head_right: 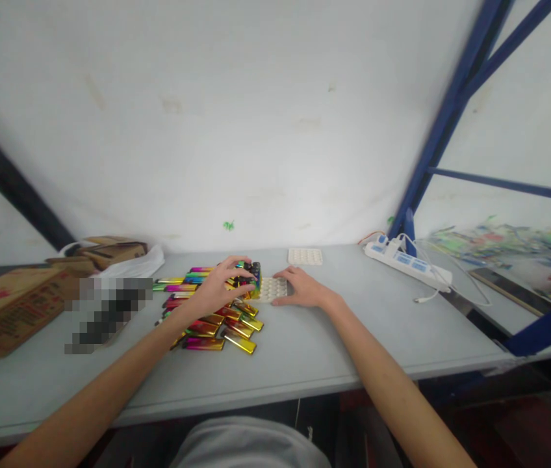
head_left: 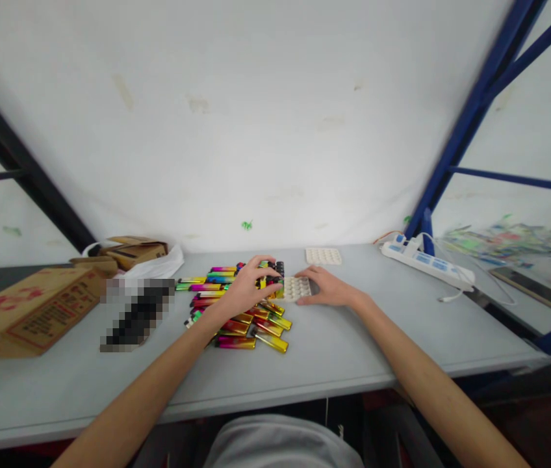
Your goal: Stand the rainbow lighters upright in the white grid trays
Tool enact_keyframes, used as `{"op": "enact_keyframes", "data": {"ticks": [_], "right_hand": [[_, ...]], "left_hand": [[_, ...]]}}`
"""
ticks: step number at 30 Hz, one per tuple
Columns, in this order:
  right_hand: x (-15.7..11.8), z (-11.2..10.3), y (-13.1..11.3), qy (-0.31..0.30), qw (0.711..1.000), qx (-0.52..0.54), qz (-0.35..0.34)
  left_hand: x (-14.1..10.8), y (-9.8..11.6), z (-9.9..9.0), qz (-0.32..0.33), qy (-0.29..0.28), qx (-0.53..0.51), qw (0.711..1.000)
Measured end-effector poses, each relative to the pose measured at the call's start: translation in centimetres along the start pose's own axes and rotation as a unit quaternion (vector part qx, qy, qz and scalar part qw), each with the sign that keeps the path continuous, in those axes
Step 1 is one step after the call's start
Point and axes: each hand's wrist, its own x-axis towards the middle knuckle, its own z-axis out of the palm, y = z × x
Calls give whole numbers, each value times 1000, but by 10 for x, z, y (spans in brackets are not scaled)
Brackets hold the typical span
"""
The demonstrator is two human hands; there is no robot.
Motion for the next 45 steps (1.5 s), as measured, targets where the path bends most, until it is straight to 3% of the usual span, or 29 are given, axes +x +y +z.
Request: {"op": "enact_keyframes", "data": {"ticks": [6,14,16,19,23,27,33,39,42,45], "right_hand": [[-2,-1,-2,-3,1000,-10,1],[-1,-3,-4,-8,1000,-18,3],[0,-2,-2,-8,1000,-12,7],[1,1,3,-11,1000,-5,6],[2,3,8,-8,1000,-7,5],[2,4,10,-4,1000,-6,5],[2,3,9,-1,1000,2,-5],[2,2,8,-9,1000,-7,2],[2,2,7,-11,1000,-8,7],[2,2,7,-13,1000,-9,6]], "left_hand": [[-1,-3,4,10,-18,-35,999],[-1,8,2,37,28,5,999],[1,2,-5,34,73,24,996],[4,-24,-20,2,109,110,988],[3,-70,-36,-66,32,194,978],[-1,-91,-32,-61,-60,187,979],[3,-92,-19,-55,-98,181,977],[3,-89,-26,-62,-101,149,982],[1,-77,-31,-61,-63,131,988],[2,-59,-37,-70,14,83,994]]}}
